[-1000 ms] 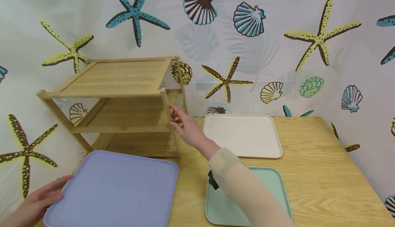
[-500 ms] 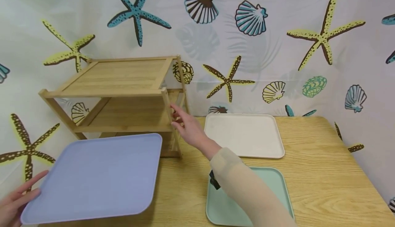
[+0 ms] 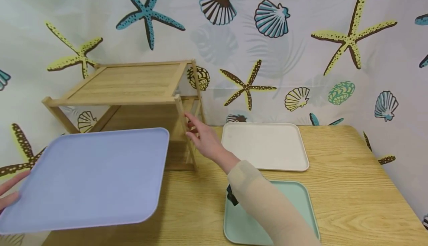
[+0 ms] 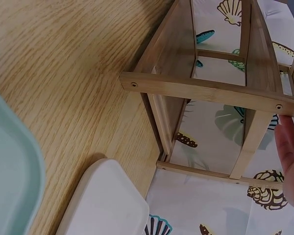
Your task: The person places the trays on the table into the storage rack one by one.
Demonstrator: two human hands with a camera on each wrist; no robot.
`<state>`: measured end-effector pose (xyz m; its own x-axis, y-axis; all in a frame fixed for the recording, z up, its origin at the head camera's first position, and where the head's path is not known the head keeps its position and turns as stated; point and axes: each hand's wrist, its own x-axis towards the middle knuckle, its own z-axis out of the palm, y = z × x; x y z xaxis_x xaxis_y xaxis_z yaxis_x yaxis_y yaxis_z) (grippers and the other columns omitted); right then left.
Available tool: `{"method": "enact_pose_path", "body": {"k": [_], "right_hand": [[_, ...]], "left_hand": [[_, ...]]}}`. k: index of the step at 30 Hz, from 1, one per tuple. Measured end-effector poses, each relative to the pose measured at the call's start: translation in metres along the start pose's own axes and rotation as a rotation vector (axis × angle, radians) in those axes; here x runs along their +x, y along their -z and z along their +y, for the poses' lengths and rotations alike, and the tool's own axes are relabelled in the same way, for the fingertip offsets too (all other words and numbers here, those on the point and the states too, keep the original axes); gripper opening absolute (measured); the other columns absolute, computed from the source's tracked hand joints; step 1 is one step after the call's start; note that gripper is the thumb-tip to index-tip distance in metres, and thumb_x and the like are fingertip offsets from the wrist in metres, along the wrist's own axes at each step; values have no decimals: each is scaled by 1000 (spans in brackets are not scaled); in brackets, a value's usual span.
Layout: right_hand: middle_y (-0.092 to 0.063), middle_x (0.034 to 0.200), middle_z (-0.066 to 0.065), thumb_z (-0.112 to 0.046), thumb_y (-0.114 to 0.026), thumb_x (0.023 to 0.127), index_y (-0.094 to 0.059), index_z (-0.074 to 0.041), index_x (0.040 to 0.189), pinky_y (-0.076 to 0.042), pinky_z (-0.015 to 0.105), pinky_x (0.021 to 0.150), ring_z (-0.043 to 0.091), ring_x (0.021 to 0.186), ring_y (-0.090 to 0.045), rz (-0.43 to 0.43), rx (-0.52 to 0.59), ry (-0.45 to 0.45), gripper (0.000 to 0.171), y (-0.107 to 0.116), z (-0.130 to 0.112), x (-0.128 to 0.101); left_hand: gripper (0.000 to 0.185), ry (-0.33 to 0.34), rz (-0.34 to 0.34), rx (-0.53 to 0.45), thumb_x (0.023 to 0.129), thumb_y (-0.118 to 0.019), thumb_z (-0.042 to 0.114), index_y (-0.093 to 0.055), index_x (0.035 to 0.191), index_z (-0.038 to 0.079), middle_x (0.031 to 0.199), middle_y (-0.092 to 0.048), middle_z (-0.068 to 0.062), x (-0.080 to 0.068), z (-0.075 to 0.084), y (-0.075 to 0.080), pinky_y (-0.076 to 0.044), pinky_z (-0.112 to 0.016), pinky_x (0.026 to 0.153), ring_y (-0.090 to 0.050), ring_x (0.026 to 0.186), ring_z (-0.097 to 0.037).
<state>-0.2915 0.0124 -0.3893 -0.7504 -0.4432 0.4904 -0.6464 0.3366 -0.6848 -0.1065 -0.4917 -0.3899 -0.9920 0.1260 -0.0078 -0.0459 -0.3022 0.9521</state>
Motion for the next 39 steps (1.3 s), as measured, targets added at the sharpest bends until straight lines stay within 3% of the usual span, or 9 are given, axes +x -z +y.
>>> {"method": "enact_pose_path", "body": {"k": [5,11,17,21,26,30,34,39], "right_hand": [[-60,124,19,-6,-56,99,-29,-10,152,-54,37,82,30,105,-64,3,-4,-1,60,0,-1,-1],[-59,125,20,-6,-55,99,-28,-10,152,-54,38,82,31,105,-63,-2,-4,1,60,0,-2,-1],[-59,125,20,-6,-55,99,-28,-10,152,-54,39,81,31,105,-63,2,-10,0,60,0,-1,-2],[-59,124,19,-6,-56,98,-29,-10,152,-54,38,80,31,104,-64,12,-15,2,60,-1,-1,-1],[-59,123,20,-5,-56,98,-29,-10,151,-54,38,80,31,103,-64,13,-13,11,59,-2,-2,-1],[-59,124,19,-6,-55,99,-29,-10,151,-54,39,80,31,104,-64,6,-4,6,59,-2,-2,-2],[-59,124,19,-6,-55,99,-28,-10,152,-54,39,80,31,105,-64,7,0,2,60,-2,-2,-2],[-59,124,18,-6,-56,99,-28,-11,152,-54,38,79,29,105,-64,11,-9,2,60,-2,-1,-1]], "left_hand": [[55,-81,-82,-42,105,-28,-1,-41,149,29,125,-64,4,11,12,5,-55,-48,69,-69,98,-29],[57,-136,-70,-37,104,-28,-4,-29,154,23,131,-61,3,22,29,11,-55,-48,70,-68,101,-31],[57,-200,-115,-90,103,-26,-7,-33,153,19,130,-62,-3,35,43,5,-56,-43,68,-68,98,-33],[58,-138,-102,-30,104,-29,-4,-31,154,26,127,-63,2,37,51,10,-56,-42,66,-68,97,-33],[61,44,3,78,105,-37,6,-24,152,42,119,-66,11,26,61,17,-57,-43,65,-70,94,-28],[59,120,76,98,105,-40,11,-26,148,50,113,-67,13,14,66,3,-57,-43,65,-70,89,-28],[55,28,79,125,105,-37,9,-29,147,44,112,-66,13,9,67,-16,-57,-40,60,-71,84,-25],[52,-120,11,21,104,-32,2,-36,145,35,117,-65,6,15,67,-22,-56,-34,57,-71,85,-25]]}}
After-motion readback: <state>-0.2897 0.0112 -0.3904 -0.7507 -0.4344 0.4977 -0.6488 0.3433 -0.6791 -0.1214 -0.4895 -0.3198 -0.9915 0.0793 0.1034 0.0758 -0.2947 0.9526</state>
